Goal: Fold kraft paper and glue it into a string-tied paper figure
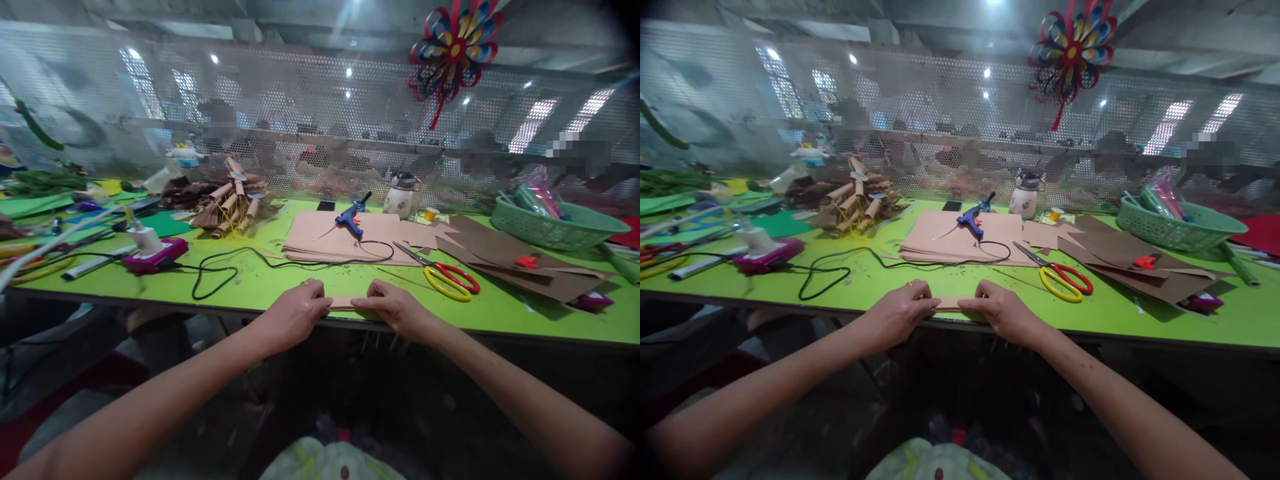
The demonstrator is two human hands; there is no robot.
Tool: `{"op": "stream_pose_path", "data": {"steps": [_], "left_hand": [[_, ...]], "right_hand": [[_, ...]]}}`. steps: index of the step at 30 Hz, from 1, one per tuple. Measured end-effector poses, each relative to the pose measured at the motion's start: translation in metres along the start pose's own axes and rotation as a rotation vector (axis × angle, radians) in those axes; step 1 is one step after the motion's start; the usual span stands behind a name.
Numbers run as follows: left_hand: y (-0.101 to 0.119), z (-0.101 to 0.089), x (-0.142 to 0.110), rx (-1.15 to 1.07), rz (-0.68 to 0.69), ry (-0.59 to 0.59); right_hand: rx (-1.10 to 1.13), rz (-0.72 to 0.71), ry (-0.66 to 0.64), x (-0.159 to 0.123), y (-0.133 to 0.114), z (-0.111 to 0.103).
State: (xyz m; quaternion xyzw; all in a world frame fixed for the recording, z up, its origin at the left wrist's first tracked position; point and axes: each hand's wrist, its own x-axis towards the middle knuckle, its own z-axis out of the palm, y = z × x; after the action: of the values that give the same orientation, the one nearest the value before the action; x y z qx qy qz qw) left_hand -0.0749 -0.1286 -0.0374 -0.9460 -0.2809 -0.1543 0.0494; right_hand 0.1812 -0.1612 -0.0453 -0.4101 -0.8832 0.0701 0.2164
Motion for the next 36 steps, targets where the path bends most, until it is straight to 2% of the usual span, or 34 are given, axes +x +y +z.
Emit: {"op": "stream_pose_path", "data": {"steps": [5,7,9,12,15,21,26,32,36], "left_hand": [[0.004,0.002,-0.018,-0.091,-0.014,0.152],[0.013,0.002,-0.016,-0.072,0.003,0.232],[0.023,0.002,-0.009,-0.052,0.042,0.245],[0.034,0.006,0.001,-0.024,0.084,0.181],[0.037,0.009,0.002,-0.012,0.080,0.169],[0.031,0.015,0.001,-0.037,0.052,0.174],[0.020,0.014,0.020,0.039,-0.012,0.106],[0.022,-0.008,0.035,0.171,0.130,-0.095],[0.028,-0.012,0.039,0.232,0.188,-0.122]], "right_hand": [[-0.199,-0.025,-0.064,0.000,-0.008,-0.003],[-0.233,-0.047,-0.076,0.001,-0.010,-0.004],[-0.247,-0.057,-0.084,0.002,-0.011,-0.007],[-0.252,-0.066,-0.096,0.002,-0.011,-0.010],[-0.234,-0.086,-0.096,-0.001,-0.006,-0.010],[-0.183,-0.095,-0.043,-0.014,0.003,-0.008],[-0.272,-0.073,0.002,-0.012,-0.011,-0.014],[-0.483,-0.156,-0.151,0.009,-0.029,-0.019],[-0.590,-0.186,-0.252,0.022,-0.029,-0.014]]}}
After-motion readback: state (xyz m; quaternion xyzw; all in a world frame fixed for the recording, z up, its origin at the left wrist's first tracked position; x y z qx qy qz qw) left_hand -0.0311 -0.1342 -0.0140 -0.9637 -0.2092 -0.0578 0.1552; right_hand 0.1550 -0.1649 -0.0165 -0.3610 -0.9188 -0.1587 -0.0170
